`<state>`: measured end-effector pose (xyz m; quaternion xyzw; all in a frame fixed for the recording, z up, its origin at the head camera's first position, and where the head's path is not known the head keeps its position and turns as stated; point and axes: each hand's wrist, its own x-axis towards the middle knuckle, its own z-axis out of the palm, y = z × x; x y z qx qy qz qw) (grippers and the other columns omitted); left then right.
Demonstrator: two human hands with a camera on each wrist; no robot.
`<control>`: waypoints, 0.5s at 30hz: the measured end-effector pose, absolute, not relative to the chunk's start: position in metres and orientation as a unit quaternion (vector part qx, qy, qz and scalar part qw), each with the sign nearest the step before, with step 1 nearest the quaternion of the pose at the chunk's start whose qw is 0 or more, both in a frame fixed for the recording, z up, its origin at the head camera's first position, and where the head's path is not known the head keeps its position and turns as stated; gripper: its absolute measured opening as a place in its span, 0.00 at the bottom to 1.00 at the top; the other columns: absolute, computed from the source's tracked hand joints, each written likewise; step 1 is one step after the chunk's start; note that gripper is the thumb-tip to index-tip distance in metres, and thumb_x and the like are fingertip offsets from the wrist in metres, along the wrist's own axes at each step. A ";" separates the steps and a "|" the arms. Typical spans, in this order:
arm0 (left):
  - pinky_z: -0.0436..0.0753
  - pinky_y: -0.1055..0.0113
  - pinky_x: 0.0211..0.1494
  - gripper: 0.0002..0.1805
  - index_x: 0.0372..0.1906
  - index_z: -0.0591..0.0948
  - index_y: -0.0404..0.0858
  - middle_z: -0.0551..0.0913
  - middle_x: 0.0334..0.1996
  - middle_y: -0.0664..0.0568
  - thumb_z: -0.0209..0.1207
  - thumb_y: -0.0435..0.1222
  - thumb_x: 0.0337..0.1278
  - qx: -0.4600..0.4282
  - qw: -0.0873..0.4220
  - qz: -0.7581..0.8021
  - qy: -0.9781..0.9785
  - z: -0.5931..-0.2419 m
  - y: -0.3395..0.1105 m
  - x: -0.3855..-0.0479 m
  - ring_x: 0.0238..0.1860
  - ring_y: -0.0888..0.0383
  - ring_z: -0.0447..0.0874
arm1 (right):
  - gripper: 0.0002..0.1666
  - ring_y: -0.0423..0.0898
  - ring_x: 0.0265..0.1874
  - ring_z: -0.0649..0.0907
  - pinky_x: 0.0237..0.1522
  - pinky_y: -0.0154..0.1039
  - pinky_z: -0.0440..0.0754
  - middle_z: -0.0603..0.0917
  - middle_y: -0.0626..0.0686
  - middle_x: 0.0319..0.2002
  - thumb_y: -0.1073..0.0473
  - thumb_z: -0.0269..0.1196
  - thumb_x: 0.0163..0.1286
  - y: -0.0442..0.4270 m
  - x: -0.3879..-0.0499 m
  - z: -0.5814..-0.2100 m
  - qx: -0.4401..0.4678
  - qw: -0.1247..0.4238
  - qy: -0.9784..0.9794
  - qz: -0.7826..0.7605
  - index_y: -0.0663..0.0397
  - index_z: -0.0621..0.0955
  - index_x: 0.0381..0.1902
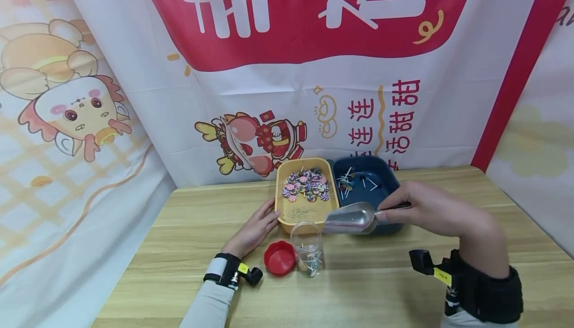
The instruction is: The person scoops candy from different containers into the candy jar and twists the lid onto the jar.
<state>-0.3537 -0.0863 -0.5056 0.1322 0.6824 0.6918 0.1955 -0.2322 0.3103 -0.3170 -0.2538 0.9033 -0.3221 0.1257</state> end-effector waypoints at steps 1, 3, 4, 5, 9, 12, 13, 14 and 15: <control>0.64 0.57 0.79 0.39 0.83 0.49 0.42 0.51 0.82 0.44 0.52 0.43 0.79 0.132 0.195 0.692 0.682 -0.505 -0.086 -0.354 0.80 0.51 0.55 | 0.13 0.44 0.36 0.81 0.38 0.34 0.84 0.87 0.42 0.39 0.54 0.64 0.75 0.314 -0.233 -0.319 -0.234 0.118 0.912 -0.314 0.48 0.89 0.51; 0.64 0.57 0.79 0.39 0.83 0.48 0.42 0.52 0.82 0.45 0.53 0.43 0.79 0.132 0.195 0.692 0.682 -0.504 -0.086 -0.353 0.80 0.51 0.55 | 0.13 0.43 0.37 0.80 0.38 0.35 0.84 0.86 0.43 0.39 0.53 0.64 0.74 0.322 -0.237 -0.323 -0.195 0.106 0.931 -0.290 0.52 0.89 0.50; 0.64 0.57 0.79 0.39 0.83 0.48 0.42 0.52 0.82 0.45 0.53 0.43 0.78 0.132 0.195 0.692 0.682 -0.504 -0.086 -0.353 0.80 0.51 0.55 | 0.13 0.44 0.36 0.80 0.37 0.36 0.83 0.86 0.44 0.38 0.54 0.64 0.74 0.326 -0.240 -0.325 -0.181 0.100 0.938 -0.278 0.54 0.89 0.49; 0.64 0.58 0.79 0.40 0.83 0.48 0.42 0.52 0.82 0.45 0.53 0.44 0.78 0.129 0.197 0.692 0.682 -0.504 -0.086 -0.353 0.80 0.52 0.55 | 0.12 0.44 0.36 0.79 0.37 0.37 0.83 0.85 0.45 0.37 0.55 0.64 0.74 0.329 -0.243 -0.328 -0.166 0.096 0.945 -0.266 0.55 0.89 0.47; 0.64 0.58 0.79 0.41 0.83 0.48 0.43 0.52 0.82 0.46 0.54 0.45 0.77 0.127 0.197 0.690 0.685 -0.505 -0.087 -0.353 0.80 0.52 0.55 | 0.12 0.47 0.32 0.75 0.32 0.39 0.77 0.80 0.49 0.31 0.59 0.62 0.75 0.337 -0.258 -0.341 -0.125 0.095 0.963 -0.218 0.64 0.87 0.42; 0.64 0.58 0.79 0.40 0.83 0.49 0.43 0.51 0.82 0.46 0.54 0.45 0.78 0.127 0.197 0.689 0.686 -0.506 -0.087 -0.353 0.80 0.52 0.54 | 0.13 0.48 0.26 0.73 0.26 0.39 0.74 0.76 0.51 0.27 0.61 0.58 0.76 0.335 -0.268 -0.351 -0.088 0.113 0.967 -0.210 0.69 0.84 0.42; 0.64 0.58 0.79 0.40 0.83 0.49 0.43 0.51 0.82 0.46 0.53 0.44 0.78 0.127 0.197 0.689 0.686 -0.506 -0.087 -0.354 0.80 0.52 0.54 | 0.13 0.47 0.23 0.73 0.25 0.39 0.73 0.75 0.51 0.26 0.62 0.57 0.76 0.333 -0.272 -0.355 -0.082 0.118 0.967 -0.212 0.70 0.83 0.41; 0.64 0.58 0.79 0.39 0.83 0.49 0.43 0.52 0.82 0.46 0.53 0.44 0.78 0.126 0.198 0.689 0.686 -0.506 -0.088 -0.354 0.80 0.52 0.54 | 0.13 0.47 0.21 0.72 0.23 0.38 0.73 0.74 0.52 0.25 0.62 0.55 0.76 0.331 -0.275 -0.358 -0.077 0.122 0.966 -0.216 0.70 0.81 0.40; 0.64 0.58 0.79 0.39 0.83 0.49 0.43 0.52 0.82 0.46 0.53 0.43 0.78 0.127 0.197 0.689 0.686 -0.506 -0.088 -0.354 0.80 0.52 0.54 | 0.13 0.46 0.20 0.71 0.22 0.38 0.72 0.73 0.52 0.25 0.63 0.54 0.77 0.328 -0.279 -0.362 -0.072 0.128 0.964 -0.221 0.70 0.80 0.39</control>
